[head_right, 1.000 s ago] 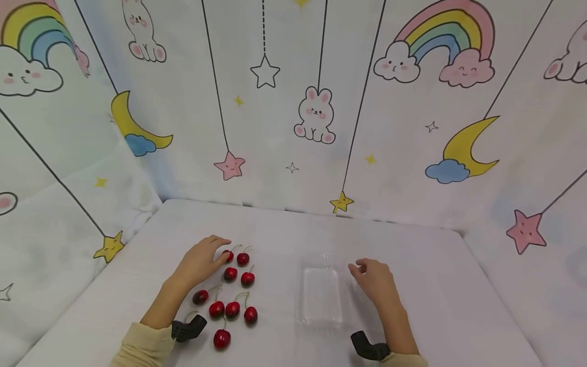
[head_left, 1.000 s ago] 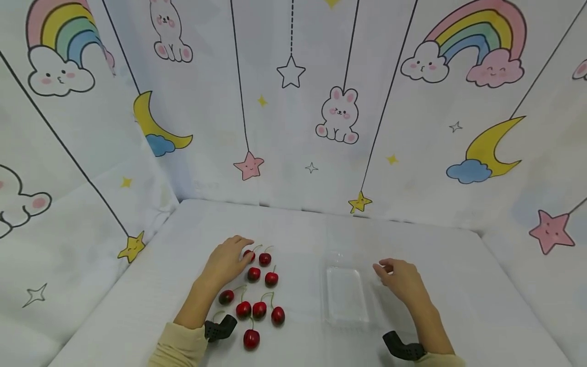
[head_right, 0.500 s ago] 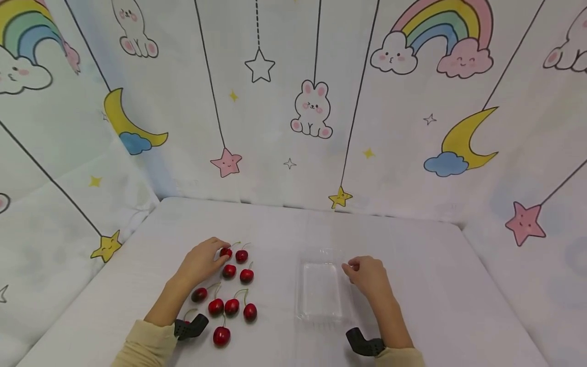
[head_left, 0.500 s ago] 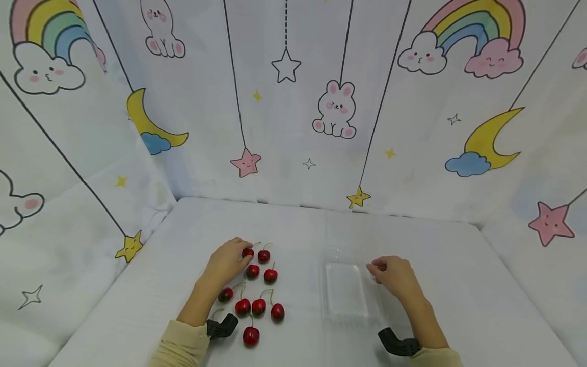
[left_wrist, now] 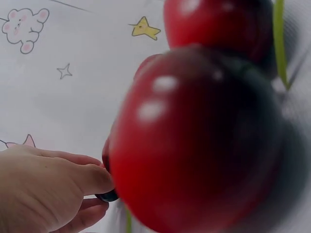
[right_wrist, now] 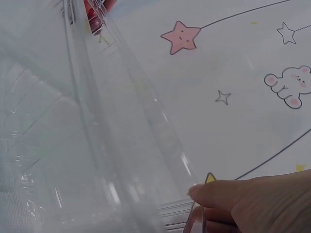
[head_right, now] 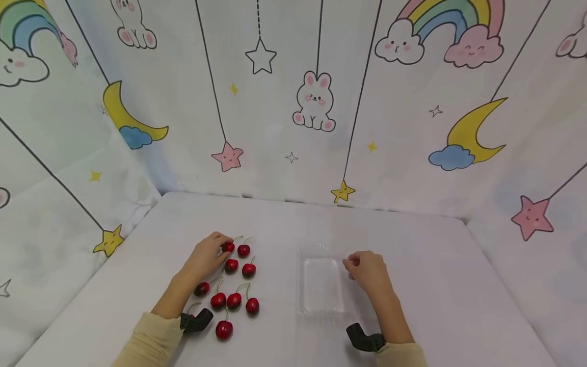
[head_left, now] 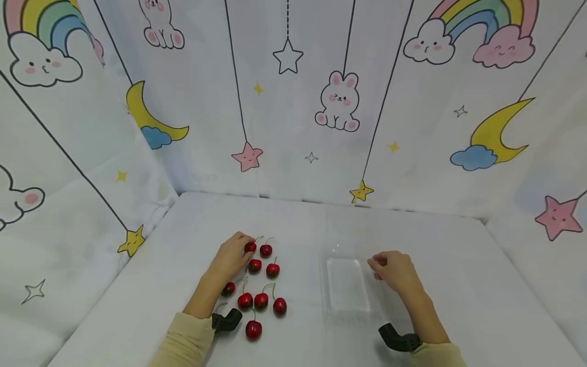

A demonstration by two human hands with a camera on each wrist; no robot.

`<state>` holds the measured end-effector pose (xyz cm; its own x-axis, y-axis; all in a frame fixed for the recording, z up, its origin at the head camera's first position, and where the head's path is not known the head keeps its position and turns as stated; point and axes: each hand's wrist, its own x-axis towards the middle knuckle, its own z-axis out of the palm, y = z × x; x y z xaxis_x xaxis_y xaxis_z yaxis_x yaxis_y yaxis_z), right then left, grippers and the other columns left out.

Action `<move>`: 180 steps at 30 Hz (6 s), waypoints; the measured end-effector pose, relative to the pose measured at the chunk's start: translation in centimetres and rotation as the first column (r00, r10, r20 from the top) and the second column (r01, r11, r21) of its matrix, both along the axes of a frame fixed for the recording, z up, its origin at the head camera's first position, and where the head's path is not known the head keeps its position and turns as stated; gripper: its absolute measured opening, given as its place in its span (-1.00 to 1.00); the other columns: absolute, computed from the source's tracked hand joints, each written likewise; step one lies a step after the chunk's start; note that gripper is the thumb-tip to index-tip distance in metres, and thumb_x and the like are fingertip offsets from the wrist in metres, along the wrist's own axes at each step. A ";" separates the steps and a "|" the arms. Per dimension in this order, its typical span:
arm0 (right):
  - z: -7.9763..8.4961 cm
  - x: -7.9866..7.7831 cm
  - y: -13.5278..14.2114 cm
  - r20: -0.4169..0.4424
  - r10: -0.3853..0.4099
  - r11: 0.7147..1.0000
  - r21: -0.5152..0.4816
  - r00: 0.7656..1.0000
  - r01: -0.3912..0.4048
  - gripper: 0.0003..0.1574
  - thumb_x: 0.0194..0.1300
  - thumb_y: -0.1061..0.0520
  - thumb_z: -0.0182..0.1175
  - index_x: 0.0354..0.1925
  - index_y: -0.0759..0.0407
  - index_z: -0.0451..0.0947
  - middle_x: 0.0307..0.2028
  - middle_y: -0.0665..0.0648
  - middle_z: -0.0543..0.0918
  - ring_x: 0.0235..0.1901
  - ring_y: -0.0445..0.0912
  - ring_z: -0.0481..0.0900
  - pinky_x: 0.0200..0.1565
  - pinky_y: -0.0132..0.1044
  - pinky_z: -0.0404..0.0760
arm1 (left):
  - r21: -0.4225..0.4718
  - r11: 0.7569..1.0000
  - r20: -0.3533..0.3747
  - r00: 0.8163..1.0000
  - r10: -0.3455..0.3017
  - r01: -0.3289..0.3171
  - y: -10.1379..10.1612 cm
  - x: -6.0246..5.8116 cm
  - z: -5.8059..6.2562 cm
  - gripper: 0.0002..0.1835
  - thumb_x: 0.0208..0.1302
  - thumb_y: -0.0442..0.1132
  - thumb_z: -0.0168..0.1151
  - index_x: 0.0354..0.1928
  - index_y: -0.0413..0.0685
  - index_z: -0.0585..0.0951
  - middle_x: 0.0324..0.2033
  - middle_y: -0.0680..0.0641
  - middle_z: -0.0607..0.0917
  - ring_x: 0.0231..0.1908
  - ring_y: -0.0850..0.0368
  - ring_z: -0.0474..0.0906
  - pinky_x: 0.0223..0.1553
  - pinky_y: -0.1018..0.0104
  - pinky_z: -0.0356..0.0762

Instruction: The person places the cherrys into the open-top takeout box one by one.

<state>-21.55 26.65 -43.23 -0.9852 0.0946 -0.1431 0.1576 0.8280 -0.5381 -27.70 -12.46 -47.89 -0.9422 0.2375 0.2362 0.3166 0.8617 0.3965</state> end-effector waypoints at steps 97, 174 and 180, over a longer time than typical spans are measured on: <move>-0.1 0.2 -1.3 -0.010 -0.021 0.999 -0.037 1.000 0.021 -0.56 0.32 0.06 0.15 0.00 0.39 0.56 -0.37 0.14 0.71 -0.51 -0.19 0.61 -0.40 -0.30 0.58 | 0.083 0.995 -0.032 0.998 -0.053 0.055 3.8 1.0 1.9 -0.63 0.15 -0.26 0.35 0.04 -0.06 0.60 -0.05 -0.05 0.57 -0.09 0.09 0.60 -0.01 0.23 0.59; -0.1 0.5 -1.4 -0.070 0.021 0.999 -0.030 0.997 -0.024 -0.62 0.31 0.10 0.16 -0.08 0.39 0.61 -0.40 0.15 0.73 -0.54 -0.22 0.60 -0.41 -0.28 0.58 | 0.099 0.933 -0.157 0.932 -0.328 0.345 10.4 4.6 4.1 -0.68 0.20 -0.27 0.30 0.02 0.00 0.60 -0.08 0.03 0.57 -0.13 0.22 0.58 -0.07 0.39 0.58; -0.3 0.4 -1.3 -0.062 0.014 0.999 -0.028 0.998 -0.016 -0.62 0.31 0.09 0.16 -0.06 0.38 0.60 -0.44 0.10 0.71 -0.55 -0.23 0.59 -0.43 -0.31 0.56 | 0.076 0.930 -0.152 0.926 -0.346 0.360 11.1 4.9 4.1 -0.68 0.20 -0.26 0.30 0.03 0.01 0.60 -0.07 0.04 0.57 -0.13 0.23 0.58 -0.06 0.40 0.57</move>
